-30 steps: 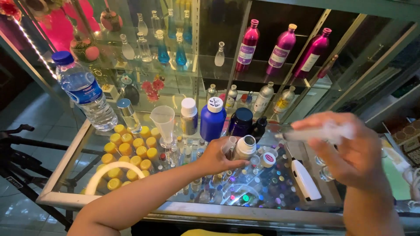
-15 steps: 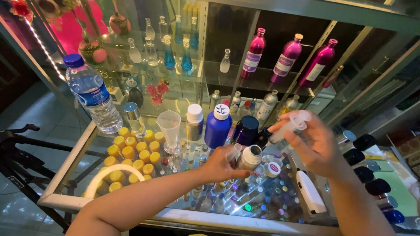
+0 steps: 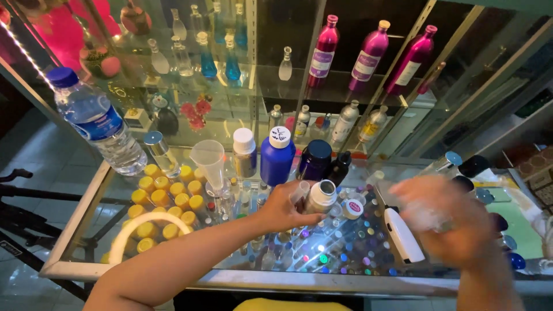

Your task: The person is using a syringe to precisely measure and transfer perfume essences from small bottles into a graduated cylinder on a glass display counter.

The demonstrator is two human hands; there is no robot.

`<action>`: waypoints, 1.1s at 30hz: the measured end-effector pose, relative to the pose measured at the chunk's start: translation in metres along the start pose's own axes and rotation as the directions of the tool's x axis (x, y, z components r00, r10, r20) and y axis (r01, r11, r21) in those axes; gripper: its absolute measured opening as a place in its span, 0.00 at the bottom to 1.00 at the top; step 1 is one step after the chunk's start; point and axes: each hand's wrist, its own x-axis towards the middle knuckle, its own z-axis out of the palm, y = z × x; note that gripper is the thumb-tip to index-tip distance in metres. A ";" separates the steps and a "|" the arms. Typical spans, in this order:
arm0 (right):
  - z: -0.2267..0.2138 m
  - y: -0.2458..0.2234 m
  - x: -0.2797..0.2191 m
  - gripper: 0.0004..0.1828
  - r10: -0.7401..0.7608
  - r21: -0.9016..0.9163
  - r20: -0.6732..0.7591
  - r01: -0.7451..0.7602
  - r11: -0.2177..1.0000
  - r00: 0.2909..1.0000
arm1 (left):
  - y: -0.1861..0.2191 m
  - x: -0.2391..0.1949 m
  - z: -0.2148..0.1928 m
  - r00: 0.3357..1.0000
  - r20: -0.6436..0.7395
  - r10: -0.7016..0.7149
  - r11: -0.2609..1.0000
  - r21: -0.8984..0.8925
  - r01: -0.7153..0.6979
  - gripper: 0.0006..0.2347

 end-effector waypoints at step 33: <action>0.066 0.046 -0.011 0.13 0.285 -0.520 0.333 -0.077 0.851 0.899 | -0.005 0.005 0.007 0.986 -0.107 -0.126 0.970 -0.221 0.100 0.28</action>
